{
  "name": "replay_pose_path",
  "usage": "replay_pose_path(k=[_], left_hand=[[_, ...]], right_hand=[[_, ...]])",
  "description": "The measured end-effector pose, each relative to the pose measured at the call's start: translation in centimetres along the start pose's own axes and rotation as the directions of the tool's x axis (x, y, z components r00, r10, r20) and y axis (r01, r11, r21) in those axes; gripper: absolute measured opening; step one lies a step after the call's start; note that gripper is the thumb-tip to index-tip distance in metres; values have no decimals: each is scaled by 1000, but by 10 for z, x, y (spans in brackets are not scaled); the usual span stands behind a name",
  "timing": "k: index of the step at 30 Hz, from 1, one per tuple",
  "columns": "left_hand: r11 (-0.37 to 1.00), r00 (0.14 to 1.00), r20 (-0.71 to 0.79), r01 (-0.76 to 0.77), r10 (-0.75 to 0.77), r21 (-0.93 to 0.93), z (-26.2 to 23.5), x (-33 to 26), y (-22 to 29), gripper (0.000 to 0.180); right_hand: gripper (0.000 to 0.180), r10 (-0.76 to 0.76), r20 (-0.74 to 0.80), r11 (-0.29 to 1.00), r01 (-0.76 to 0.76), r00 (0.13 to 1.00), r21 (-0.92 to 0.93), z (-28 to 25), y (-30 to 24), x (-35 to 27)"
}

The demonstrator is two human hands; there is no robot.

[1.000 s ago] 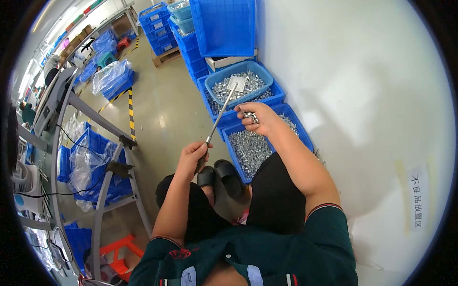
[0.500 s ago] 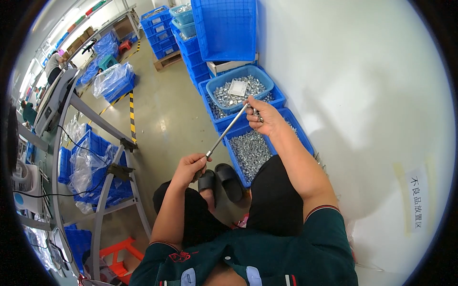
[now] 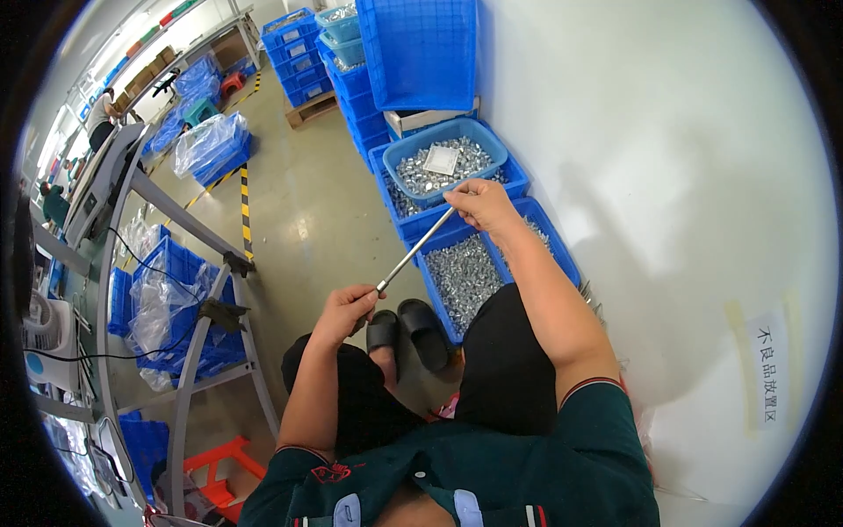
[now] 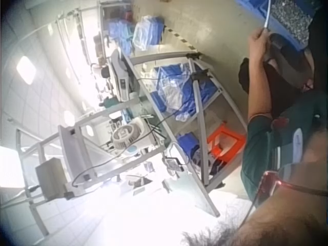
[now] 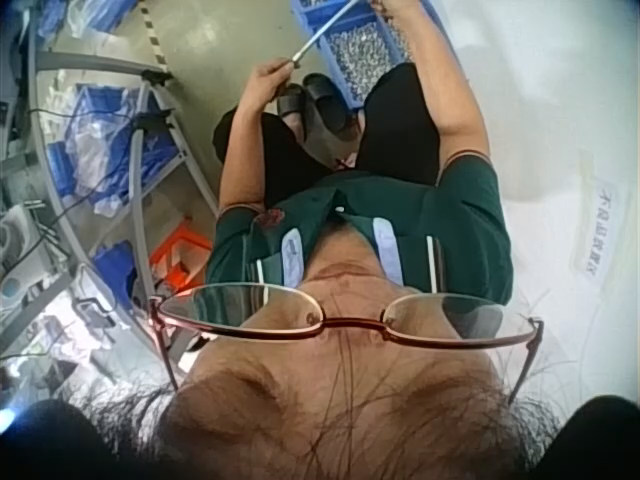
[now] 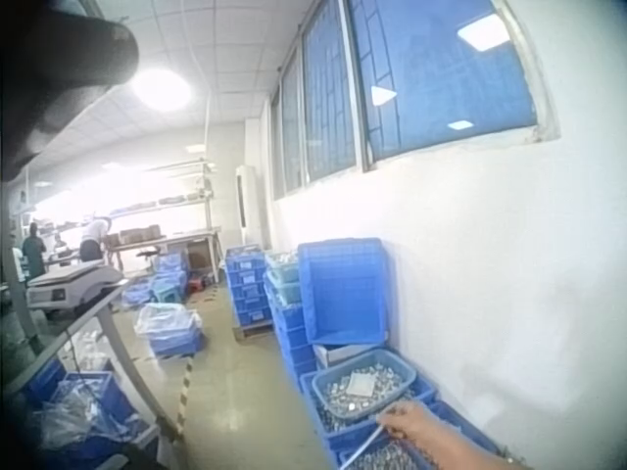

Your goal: Inspecting and manually fitting small metal studs onto a long metal rod in a factory setting.

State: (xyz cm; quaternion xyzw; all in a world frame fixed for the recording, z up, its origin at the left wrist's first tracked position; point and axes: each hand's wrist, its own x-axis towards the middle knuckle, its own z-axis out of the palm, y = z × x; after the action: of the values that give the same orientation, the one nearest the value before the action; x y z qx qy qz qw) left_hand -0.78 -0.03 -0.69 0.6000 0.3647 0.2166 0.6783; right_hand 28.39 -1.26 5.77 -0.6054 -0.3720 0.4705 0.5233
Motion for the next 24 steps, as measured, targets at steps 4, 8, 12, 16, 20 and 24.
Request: replay_pose_path(k=[4,8,12,16,20,24], left_hand=[[999,999,9,31,-31,-4,2,-2,9,23],[998,997,-69,-27,32,65,2,5,-8,23],[999,1000,-11,-22,22,27,-1,6,-7,23],[999,999,1,35,-35,-19,3,1,7,23],[999,1000,3,30,-30,-24,0,1,6,23],[1000,1000,8,23,-23,-10,2,0,12,23]], right_hand=[[18,41,103,953,-70,994,296,-7,2,3],[20,-106,-60,994,107,993,7,3,7,3],[21,17,45,972,-27,999,231,-7,4,2],[19,74,213,861,-170,974,480,-15,6,2],[19,78,299,764,-250,951,596,-15,4,3],[19,77,317,775,-257,945,578,-21,10,7]])
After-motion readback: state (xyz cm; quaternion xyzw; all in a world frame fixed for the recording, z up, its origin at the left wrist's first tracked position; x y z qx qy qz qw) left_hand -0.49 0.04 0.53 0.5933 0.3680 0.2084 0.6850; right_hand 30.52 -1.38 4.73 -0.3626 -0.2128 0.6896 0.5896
